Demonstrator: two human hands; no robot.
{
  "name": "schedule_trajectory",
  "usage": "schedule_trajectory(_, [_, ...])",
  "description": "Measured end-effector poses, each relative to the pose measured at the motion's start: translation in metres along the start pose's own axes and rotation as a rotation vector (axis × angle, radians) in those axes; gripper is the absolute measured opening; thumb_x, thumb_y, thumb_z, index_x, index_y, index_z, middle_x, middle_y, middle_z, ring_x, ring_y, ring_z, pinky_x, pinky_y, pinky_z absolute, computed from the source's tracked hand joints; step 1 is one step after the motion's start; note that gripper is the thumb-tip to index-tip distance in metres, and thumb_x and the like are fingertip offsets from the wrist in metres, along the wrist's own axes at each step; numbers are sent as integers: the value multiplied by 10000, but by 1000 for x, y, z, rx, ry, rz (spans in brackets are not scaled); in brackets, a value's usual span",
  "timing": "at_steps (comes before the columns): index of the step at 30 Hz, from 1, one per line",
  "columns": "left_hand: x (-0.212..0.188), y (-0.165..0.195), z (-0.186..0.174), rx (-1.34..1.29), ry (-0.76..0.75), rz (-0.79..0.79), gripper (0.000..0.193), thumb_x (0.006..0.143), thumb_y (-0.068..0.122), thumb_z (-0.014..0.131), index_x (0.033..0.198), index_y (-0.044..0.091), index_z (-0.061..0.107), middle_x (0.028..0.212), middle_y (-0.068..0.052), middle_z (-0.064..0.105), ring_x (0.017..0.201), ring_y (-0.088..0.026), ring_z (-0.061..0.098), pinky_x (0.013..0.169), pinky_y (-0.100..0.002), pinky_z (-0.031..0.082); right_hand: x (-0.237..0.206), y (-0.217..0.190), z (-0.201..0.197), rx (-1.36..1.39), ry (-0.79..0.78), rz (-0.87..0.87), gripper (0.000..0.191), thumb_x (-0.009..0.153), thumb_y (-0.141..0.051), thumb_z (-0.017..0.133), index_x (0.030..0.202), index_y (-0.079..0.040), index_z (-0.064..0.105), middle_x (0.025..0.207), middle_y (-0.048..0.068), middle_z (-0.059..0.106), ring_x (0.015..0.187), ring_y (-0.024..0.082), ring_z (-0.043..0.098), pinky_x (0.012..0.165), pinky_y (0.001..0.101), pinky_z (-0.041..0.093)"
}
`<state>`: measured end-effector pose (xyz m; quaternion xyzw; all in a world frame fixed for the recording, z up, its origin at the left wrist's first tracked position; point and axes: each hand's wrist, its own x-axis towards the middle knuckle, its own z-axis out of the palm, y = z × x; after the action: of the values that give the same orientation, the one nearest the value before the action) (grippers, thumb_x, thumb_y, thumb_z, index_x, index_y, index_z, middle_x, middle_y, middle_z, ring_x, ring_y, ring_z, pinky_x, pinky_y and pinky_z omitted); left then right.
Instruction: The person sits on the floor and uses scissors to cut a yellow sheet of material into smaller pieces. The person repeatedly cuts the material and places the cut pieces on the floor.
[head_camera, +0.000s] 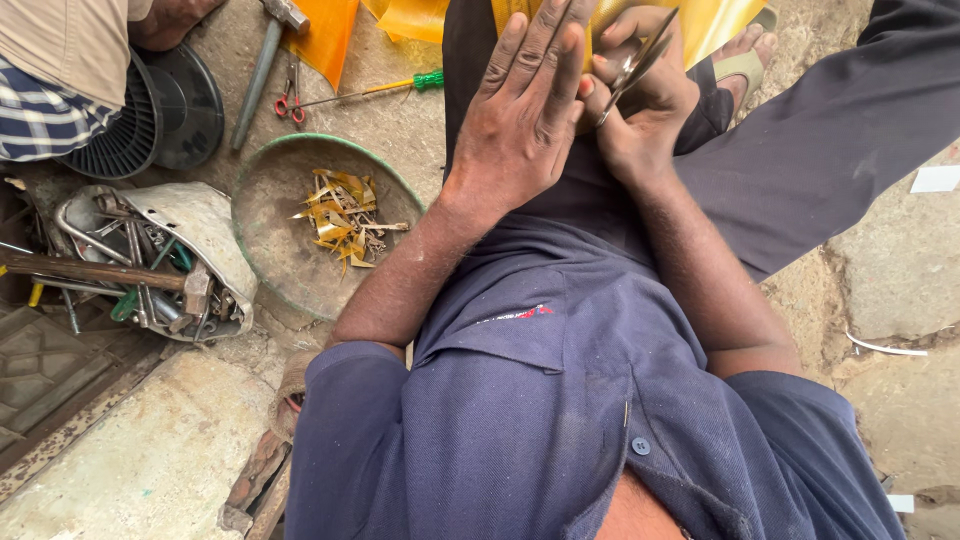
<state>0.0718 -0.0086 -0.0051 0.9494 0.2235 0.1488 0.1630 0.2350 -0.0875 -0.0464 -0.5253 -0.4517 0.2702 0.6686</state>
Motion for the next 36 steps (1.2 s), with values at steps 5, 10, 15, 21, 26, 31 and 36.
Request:
schedule_trajectory(5, [0, 0, -1, 30, 20, 4, 914, 1115, 56, 471, 1620, 119, -289, 1736, -108, 75, 1626, -208, 58, 1386, -399, 22, 3, -5, 1, -30, -20, 27, 183, 1025, -107, 815, 993, 23, 691, 1263, 102, 555, 1157, 158, 521, 976, 293, 474])
schedule_trajectory(10, [-4, -7, -5, -155, -4, -35, 906, 1091, 25, 478, 1620, 108, -252, 1714, -107, 184, 1617, -207, 153, 1380, -412, 58, 3, -8, 6, -92, -4, 49, 348, 1000, -83, 837, 796, -1, 567, 1225, 118, 530, 1090, 148, 507, 887, 263, 441])
schedule_trajectory(15, [-3, -13, -5, -332, 123, -161, 829, 1140, -11, 521, 1647, 99, -125, 1707, -154, 246, 1578, -262, 201, 1348, -413, 136, 4, -7, 11, -93, 16, 22, 285, 959, 66, 800, 803, 14, 567, 1215, 116, 506, 1050, 131, 499, 863, 242, 438])
schedule_trajectory(21, [-2, 5, -15, -378, 475, -532, 617, 940, 121, 842, 1409, -13, 464, 1331, -203, 554, 1173, -337, 578, 1039, -437, 513, 2, -12, 16, -83, 31, 67, 302, 939, 173, 721, 813, 6, 502, 1221, 115, 489, 1010, 122, 544, 834, 231, 515])
schedule_trajectory(26, [5, 8, -31, -342, 316, -344, 323, 970, 26, 808, 1257, 76, 669, 1247, -125, 621, 1138, -253, 672, 954, -343, 596, 4, -14, 16, -114, 27, 47, 314, 940, 172, 721, 815, 5, 485, 1205, 104, 479, 993, 130, 537, 845, 230, 534])
schedule_trajectory(31, [17, 13, -34, -290, 300, -278, 468, 899, 16, 807, 1330, 24, 626, 1260, -165, 614, 1175, -328, 646, 1037, -424, 557, 9, -15, 17, -158, 38, 40, 335, 957, 153, 758, 819, 5, 491, 1197, 94, 508, 981, 133, 545, 834, 228, 515])
schedule_trajectory(36, [16, 12, -48, -482, 330, -327, 522, 930, -43, 771, 1412, 50, 593, 1320, -158, 616, 1189, -324, 653, 1055, -361, 548, 0, -37, -14, 21, -22, 208, 297, 1011, -5, 842, 874, 23, 580, 1176, 135, 636, 1067, 178, 623, 872, 260, 525])
